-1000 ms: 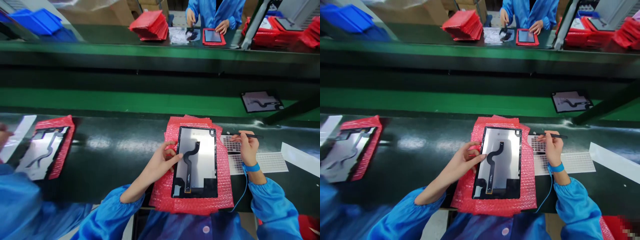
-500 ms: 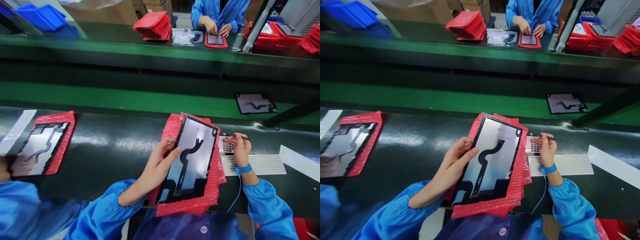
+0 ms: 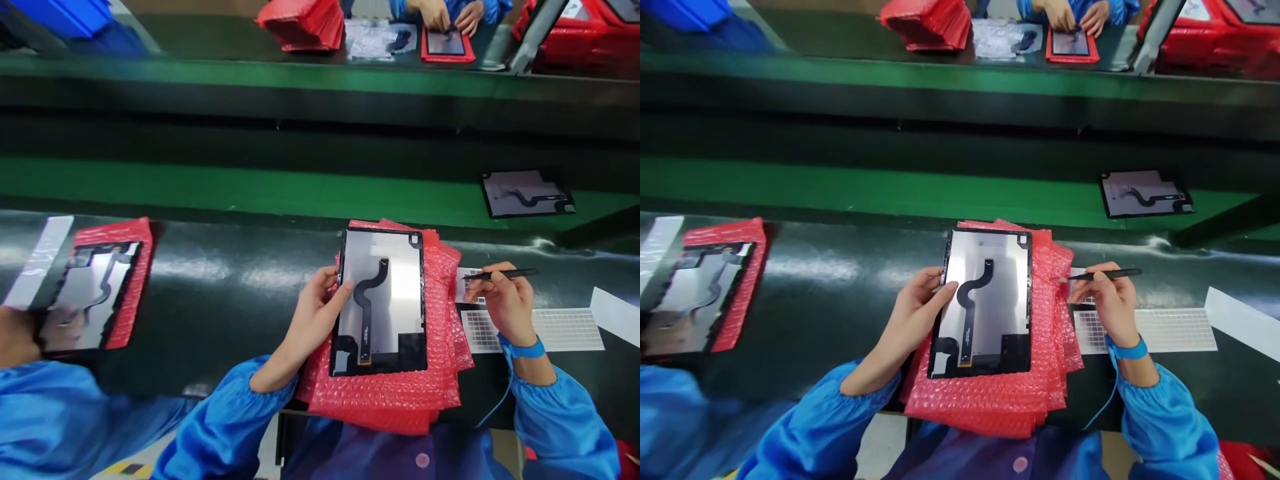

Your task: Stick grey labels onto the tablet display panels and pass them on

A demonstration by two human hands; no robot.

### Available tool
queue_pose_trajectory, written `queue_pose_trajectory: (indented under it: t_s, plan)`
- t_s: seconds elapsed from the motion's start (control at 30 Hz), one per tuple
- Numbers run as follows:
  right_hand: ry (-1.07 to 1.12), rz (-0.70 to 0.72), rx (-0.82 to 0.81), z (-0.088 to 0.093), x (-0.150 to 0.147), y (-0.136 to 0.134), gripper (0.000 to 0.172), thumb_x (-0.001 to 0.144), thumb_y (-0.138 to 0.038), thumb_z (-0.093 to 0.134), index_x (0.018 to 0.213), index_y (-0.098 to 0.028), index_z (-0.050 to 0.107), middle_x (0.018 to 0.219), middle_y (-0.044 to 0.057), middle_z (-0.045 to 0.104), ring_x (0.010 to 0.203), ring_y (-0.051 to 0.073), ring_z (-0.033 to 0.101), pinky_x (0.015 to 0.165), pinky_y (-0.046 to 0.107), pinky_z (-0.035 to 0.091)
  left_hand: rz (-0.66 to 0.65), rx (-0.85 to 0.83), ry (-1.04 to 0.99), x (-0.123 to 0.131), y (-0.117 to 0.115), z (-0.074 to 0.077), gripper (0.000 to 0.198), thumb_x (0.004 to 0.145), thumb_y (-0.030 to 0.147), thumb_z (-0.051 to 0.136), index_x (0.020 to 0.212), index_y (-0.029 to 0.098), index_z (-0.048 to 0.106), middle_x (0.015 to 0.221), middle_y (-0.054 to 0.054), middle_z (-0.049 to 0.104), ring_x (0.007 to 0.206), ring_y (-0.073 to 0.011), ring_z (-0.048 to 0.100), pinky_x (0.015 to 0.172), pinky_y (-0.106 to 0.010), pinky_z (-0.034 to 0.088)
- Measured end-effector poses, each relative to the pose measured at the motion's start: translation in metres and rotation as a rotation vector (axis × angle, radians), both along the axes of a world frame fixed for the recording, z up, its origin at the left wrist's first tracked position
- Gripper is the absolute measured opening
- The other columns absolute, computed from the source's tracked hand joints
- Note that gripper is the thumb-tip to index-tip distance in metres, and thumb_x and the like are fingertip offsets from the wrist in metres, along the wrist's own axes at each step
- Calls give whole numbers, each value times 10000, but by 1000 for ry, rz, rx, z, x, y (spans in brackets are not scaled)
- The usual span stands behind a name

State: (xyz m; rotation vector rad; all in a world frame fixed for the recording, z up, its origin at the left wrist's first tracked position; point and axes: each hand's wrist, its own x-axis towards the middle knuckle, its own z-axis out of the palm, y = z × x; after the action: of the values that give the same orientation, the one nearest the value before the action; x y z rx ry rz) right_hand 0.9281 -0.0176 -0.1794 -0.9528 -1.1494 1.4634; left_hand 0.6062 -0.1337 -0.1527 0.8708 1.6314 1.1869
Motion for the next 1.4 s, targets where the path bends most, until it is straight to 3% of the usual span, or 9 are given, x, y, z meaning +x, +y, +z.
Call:
queue_pose_trajectory:
  t_s: [0.07,0.13,0.23,0.3,0.37,0.43,0.57,0.9,1.4]
  plan:
    - [-8,100,-18,9,-11,-6,215,975,-441,773,990,-233,716,735,20,815,544,200,778,477,279,625,-82,-33,170,-5,-2,3,430,949,530,715,1204,190,648,987,-58,740,781,-192,729,623,-290,569]
    - [-24,161,-34,15,-22,-11,219,995,-442,759,998,-229,707,749,31,823,572,206,793,498,287,643,-119,-27,488,-8,-1,10,448,954,483,716,1285,187,658,998,-60,719,718,-180,687,592,-306,547]
    - [-42,193,-46,19,-33,-13,241,1003,-456,756,1001,-226,686,738,36,822,609,223,812,509,287,651,-106,197,900,-2,0,24,451,966,337,720,1383,198,617,1053,-58,708,733,-162,653,655,-318,573]
    - [-48,199,-44,21,-36,-12,248,1003,-460,759,995,-225,679,729,36,820,613,220,813,500,272,641,-251,418,948,12,0,32,342,1019,262,656,1350,192,605,1044,-51,724,787,-156,682,706,-299,597]
    - [-57,199,-41,23,-39,-10,247,1002,-457,765,996,-225,681,729,31,818,603,208,805,484,255,626,-492,569,947,31,2,37,276,1062,256,593,1322,161,596,1041,-66,742,876,-179,721,744,-301,620]
    - [-72,202,-38,24,-42,-9,242,1001,-453,768,1001,-225,686,728,22,812,589,198,796,474,249,619,-682,591,998,49,4,38,353,1081,318,559,1363,105,571,1078,-110,744,943,-231,736,754,-353,640]
    - [-90,209,-28,21,-46,-9,198,1026,-423,737,1009,-230,693,727,9,802,573,184,782,509,273,644,-851,474,1147,69,12,31,483,1065,380,567,1415,47,559,1068,-139,721,923,-298,729,694,-426,636]
    - [-127,189,-42,17,-48,-13,158,1037,-397,723,1018,-241,707,721,-2,787,566,180,774,524,285,658,-918,410,1154,65,14,29,512,1051,373,587,1453,58,548,1083,-142,689,936,-305,716,745,-427,641]
    - [-128,197,-59,15,-48,-14,181,1031,-430,730,1019,-250,711,702,-12,771,546,179,766,542,300,674,-887,402,1109,67,15,30,608,1058,386,559,1499,-26,490,1104,-177,699,956,-317,708,724,-436,635]
